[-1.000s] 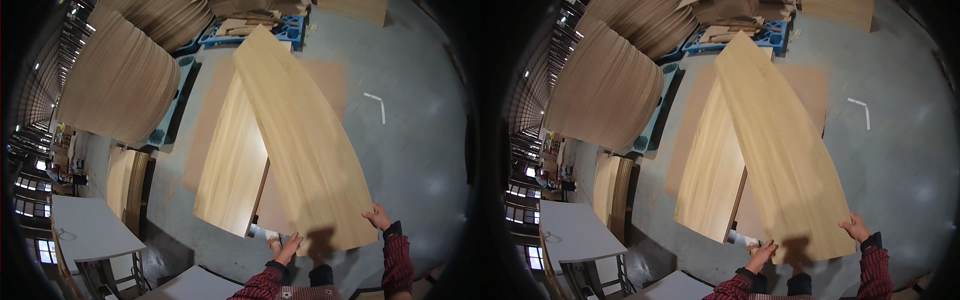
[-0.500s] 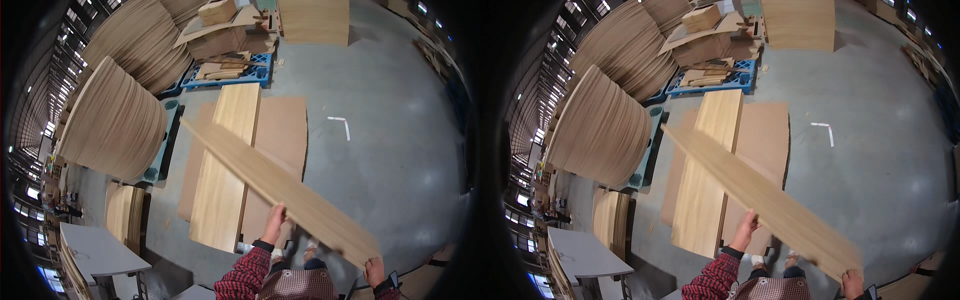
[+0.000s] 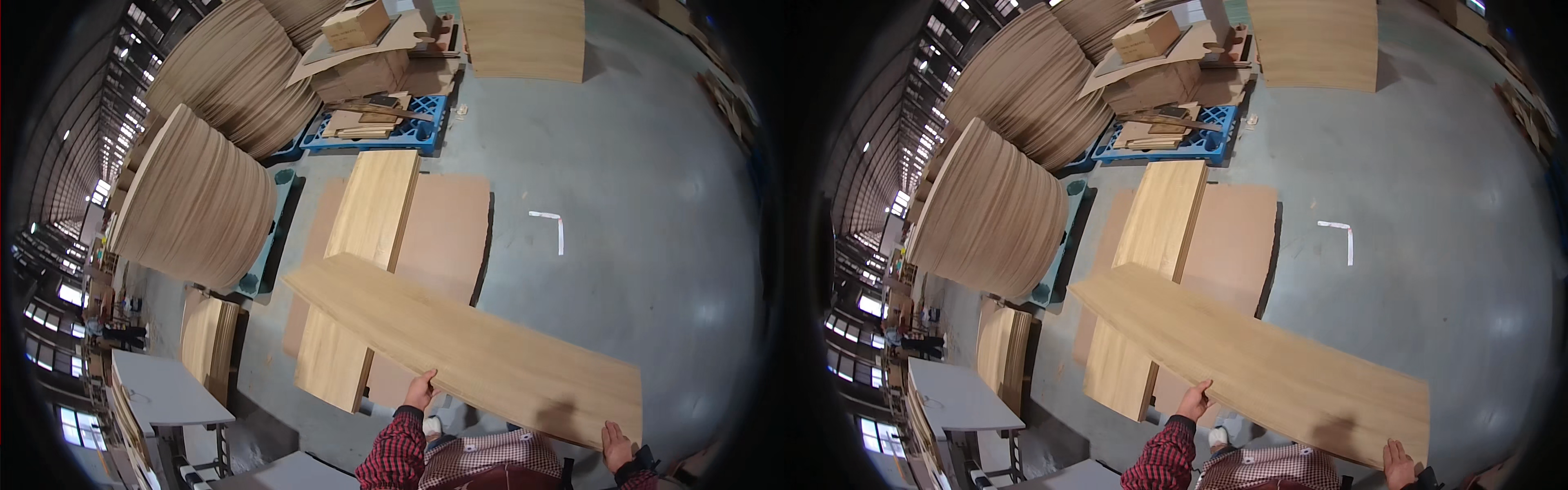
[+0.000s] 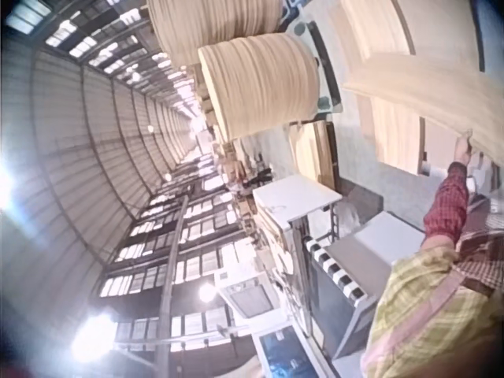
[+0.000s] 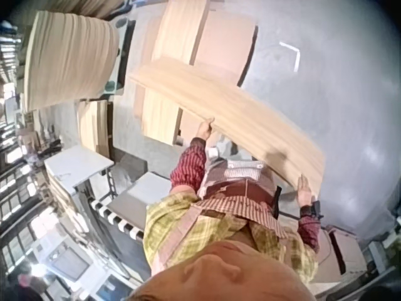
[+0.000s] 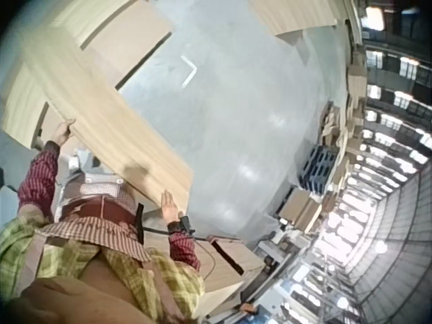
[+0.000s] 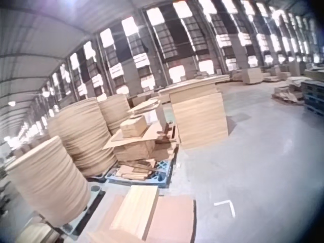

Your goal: Move large wood panels from a stack to a processing machine and then to another stack.

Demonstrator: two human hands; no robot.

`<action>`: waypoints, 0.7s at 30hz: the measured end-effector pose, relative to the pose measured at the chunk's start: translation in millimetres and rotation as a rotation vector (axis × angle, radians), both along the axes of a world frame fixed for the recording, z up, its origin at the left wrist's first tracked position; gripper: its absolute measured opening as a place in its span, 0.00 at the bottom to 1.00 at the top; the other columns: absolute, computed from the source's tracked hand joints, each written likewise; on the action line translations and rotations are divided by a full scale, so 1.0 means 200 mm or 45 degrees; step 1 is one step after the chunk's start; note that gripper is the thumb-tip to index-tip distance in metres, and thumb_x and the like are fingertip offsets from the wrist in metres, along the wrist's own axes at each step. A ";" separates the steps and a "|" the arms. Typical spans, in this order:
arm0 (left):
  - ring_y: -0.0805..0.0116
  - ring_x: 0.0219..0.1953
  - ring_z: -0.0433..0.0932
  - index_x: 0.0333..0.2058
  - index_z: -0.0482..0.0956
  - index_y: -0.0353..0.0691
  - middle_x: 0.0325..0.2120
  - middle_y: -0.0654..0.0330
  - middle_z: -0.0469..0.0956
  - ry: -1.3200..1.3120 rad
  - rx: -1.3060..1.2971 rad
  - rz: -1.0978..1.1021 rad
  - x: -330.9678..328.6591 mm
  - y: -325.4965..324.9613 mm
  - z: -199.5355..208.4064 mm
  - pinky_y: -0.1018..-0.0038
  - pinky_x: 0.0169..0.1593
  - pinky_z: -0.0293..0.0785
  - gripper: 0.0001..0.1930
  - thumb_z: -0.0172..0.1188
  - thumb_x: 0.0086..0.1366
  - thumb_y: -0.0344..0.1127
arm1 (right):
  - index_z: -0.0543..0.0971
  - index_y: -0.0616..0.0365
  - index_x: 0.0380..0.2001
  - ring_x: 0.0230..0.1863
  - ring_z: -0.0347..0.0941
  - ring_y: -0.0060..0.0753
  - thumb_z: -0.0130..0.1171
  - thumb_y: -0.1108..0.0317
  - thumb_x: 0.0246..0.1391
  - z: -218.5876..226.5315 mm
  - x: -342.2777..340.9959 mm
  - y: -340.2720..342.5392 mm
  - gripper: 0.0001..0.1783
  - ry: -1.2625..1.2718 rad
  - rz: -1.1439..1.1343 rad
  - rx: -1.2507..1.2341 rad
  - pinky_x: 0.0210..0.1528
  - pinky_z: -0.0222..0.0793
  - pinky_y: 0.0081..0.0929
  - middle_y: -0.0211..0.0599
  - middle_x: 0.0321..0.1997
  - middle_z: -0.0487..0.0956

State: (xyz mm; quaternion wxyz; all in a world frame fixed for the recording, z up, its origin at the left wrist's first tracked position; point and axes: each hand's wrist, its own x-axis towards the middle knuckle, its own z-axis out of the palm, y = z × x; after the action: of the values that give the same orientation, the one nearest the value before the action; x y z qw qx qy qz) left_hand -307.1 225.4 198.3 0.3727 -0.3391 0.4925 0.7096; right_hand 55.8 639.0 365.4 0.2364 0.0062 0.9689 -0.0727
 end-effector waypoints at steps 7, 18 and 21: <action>0.67 0.40 0.76 0.43 0.71 0.38 0.38 0.59 0.76 -0.106 0.117 0.198 0.13 0.18 0.01 0.69 0.42 0.73 0.14 0.54 0.61 0.38 | 0.63 0.70 0.51 0.59 0.58 0.52 0.55 0.71 0.35 -0.01 -0.36 0.58 0.34 -0.056 0.245 0.113 0.44 0.68 0.42 0.53 0.56 0.63; 0.56 0.51 0.68 0.49 0.64 0.39 0.48 0.53 0.68 -0.094 0.281 0.928 -0.08 0.29 -0.18 0.60 0.55 0.65 0.19 0.55 0.61 0.35 | 0.66 0.63 0.51 0.59 0.59 0.46 0.51 0.73 0.42 -0.06 -1.81 0.96 0.28 0.136 0.649 0.302 0.42 0.67 0.34 0.43 0.58 0.64; 0.56 0.51 0.67 0.50 0.63 0.41 0.48 0.55 0.68 -0.041 0.315 1.028 -0.24 0.33 -0.25 0.60 0.56 0.62 0.21 0.55 0.60 0.37 | 0.66 0.62 0.51 0.60 0.59 0.46 0.50 0.72 0.43 -0.16 -2.26 0.98 0.27 0.209 0.711 0.425 0.43 0.66 0.35 0.42 0.59 0.64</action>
State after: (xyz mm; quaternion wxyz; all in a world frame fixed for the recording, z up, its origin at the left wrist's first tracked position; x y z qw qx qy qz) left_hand -354.4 290.7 148.8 0.1104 -0.4687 0.2254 0.8470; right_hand -396.1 835.5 333.5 0.1643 -0.2268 0.9475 0.1541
